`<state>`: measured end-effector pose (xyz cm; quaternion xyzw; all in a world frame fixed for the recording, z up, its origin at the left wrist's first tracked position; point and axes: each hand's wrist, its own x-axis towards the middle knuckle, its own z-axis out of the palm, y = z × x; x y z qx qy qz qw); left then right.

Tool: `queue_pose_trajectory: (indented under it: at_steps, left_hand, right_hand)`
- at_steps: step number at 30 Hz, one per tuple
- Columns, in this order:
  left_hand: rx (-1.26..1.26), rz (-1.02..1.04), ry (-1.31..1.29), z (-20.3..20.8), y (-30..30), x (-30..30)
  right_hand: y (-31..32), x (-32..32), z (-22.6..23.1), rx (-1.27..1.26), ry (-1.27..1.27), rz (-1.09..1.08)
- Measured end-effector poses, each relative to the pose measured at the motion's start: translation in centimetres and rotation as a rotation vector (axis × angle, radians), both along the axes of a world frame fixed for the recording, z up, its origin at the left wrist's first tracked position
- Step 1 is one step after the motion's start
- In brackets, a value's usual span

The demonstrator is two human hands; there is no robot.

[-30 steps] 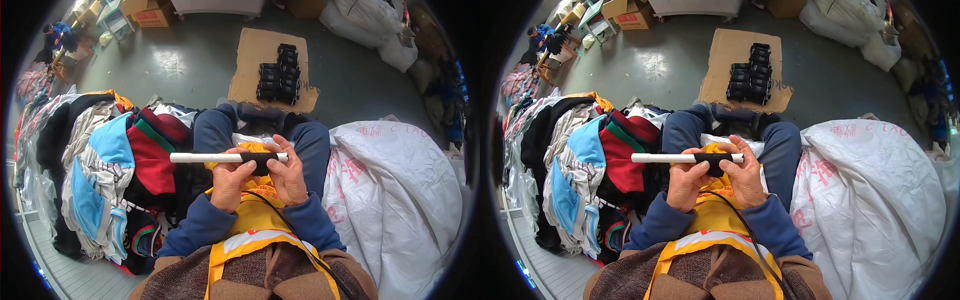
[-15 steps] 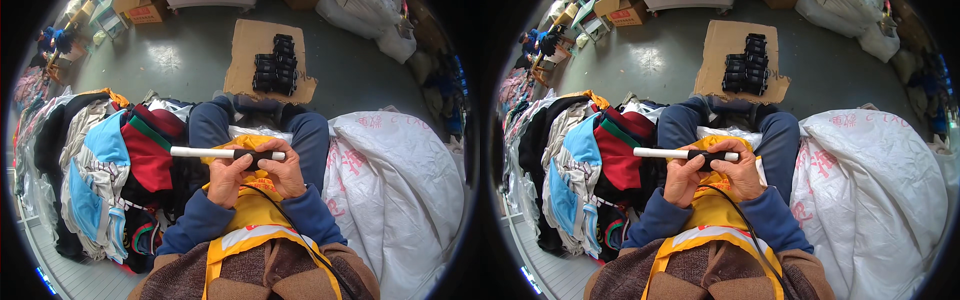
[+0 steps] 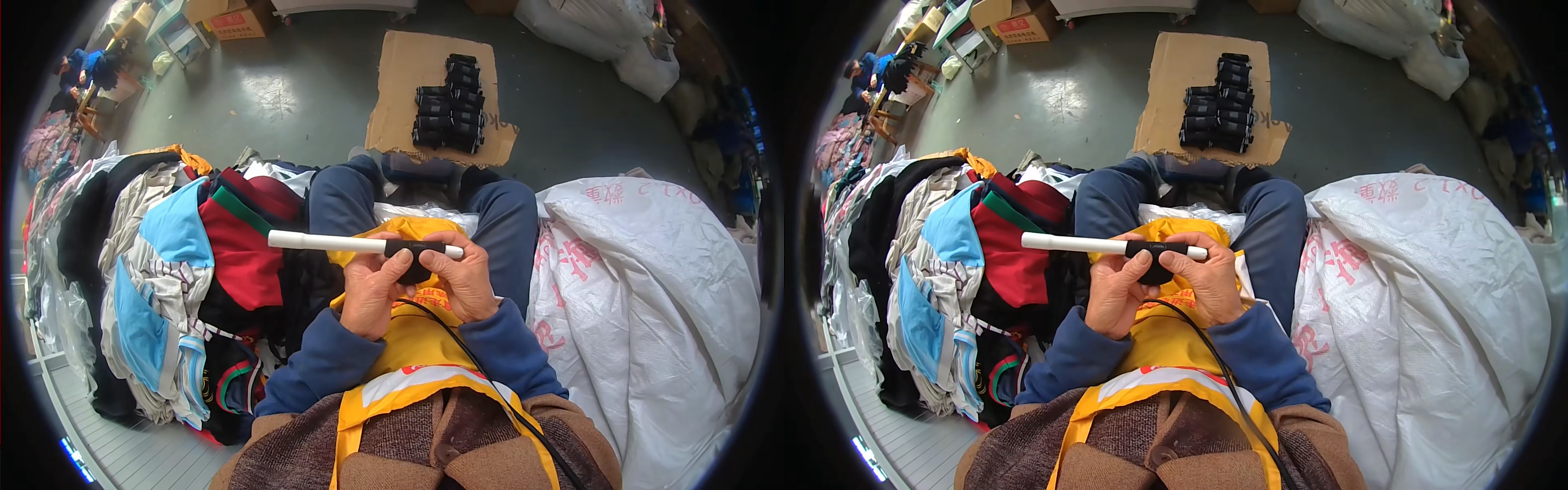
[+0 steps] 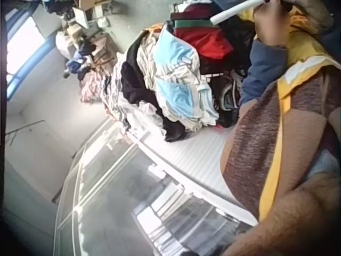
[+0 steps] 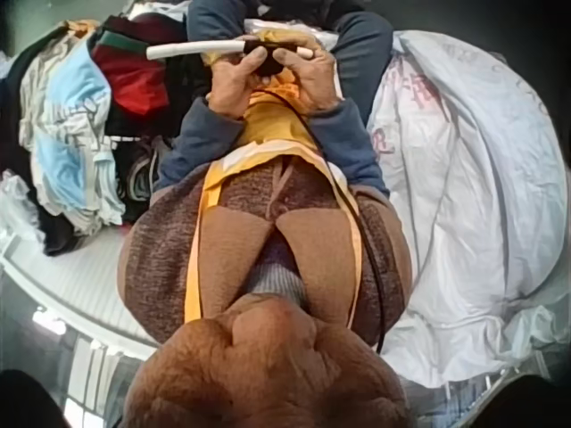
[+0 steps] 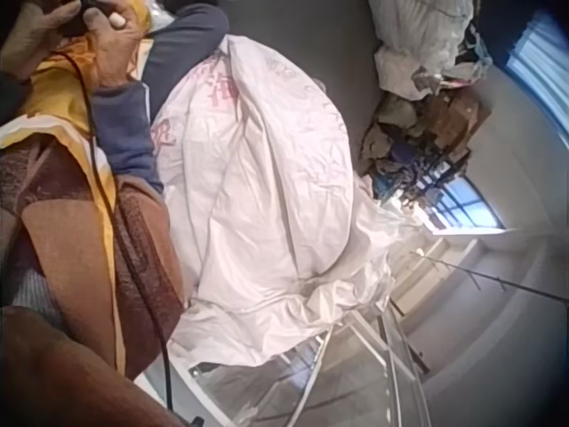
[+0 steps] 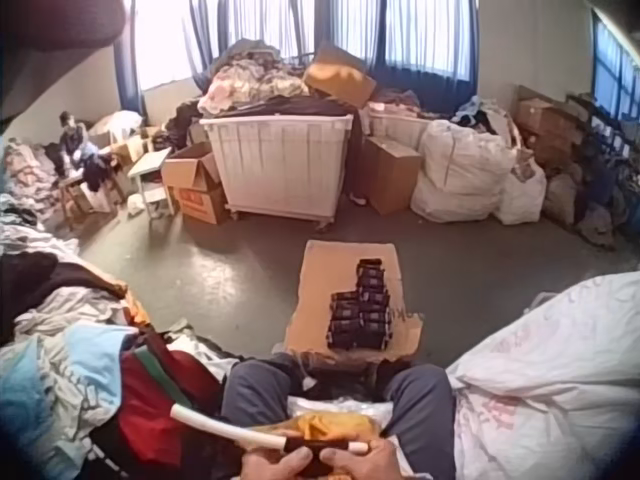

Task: Assembling black plastic components onto a white pipe while sitting on the floor in a storage area.

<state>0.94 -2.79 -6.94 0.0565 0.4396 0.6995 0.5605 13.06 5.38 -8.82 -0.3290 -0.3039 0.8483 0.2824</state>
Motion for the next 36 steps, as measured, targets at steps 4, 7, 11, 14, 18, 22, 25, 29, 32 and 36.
queue_pose_trajectory:
  at_steps: [4, 7, 11, 14, 18, 22, 25, 29, 32, 36]
  left_hand:
    - [-0.026, -0.019, -0.089, 1.1, 0.3, 0.6]
    - [-0.008, -0.03, -0.059, 0.2, -0.1, 0.0]
    - [0.059, 0.058, -0.049, -0.5, -0.5, -0.5]
    - [0.051, 0.071, -0.033, -0.1, -0.5, -0.7]
    - [0.058, 0.037, -0.071, 0.4, -0.1, 0.5]
    - [-0.024, -0.063, -0.099, 0.7, -0.2, 0.5]
    - [-0.008, -0.144, -0.16, 0.4, -0.3, 0.6]
    - [-0.056, -0.144, -0.158, 1.6, -0.3, 0.7]
    - [-0.015, -0.071, -0.192, 1.6, -0.6, 0.3]
    - [0.039, -0.048, -0.142, 2.2, -0.7, 0.2]
  right_hand:
    - [-0.3, -0.2, 1.2, 0.142, -0.045, -0.062]
    - [-0.2, -0.1, 0.9, 0.283, -0.025, -0.087]
    - [2.0, 1.7, 0.3, 0.299, 0.112, -0.207]
    - [2.9, 2.5, 1.4, 0.284, 0.027, -0.27]
    - [0.9, 0.7, 1.5, 0.165, 0.039, 0.021]
    - [-0.1, 0.3, 0.4, -0.075, 0.021, 0.001]
    - [-0.2, 0.4, 0.9, 0.1, -0.042, -0.045]
    - [-0.3, 0.3, 1.8, 0.256, 0.041, -0.125]
    - [0.1, 1.0, 2.0, 0.34, 0.088, -0.111]
    - [0.5, 1.2, 1.7, 0.366, 0.102, -0.139]
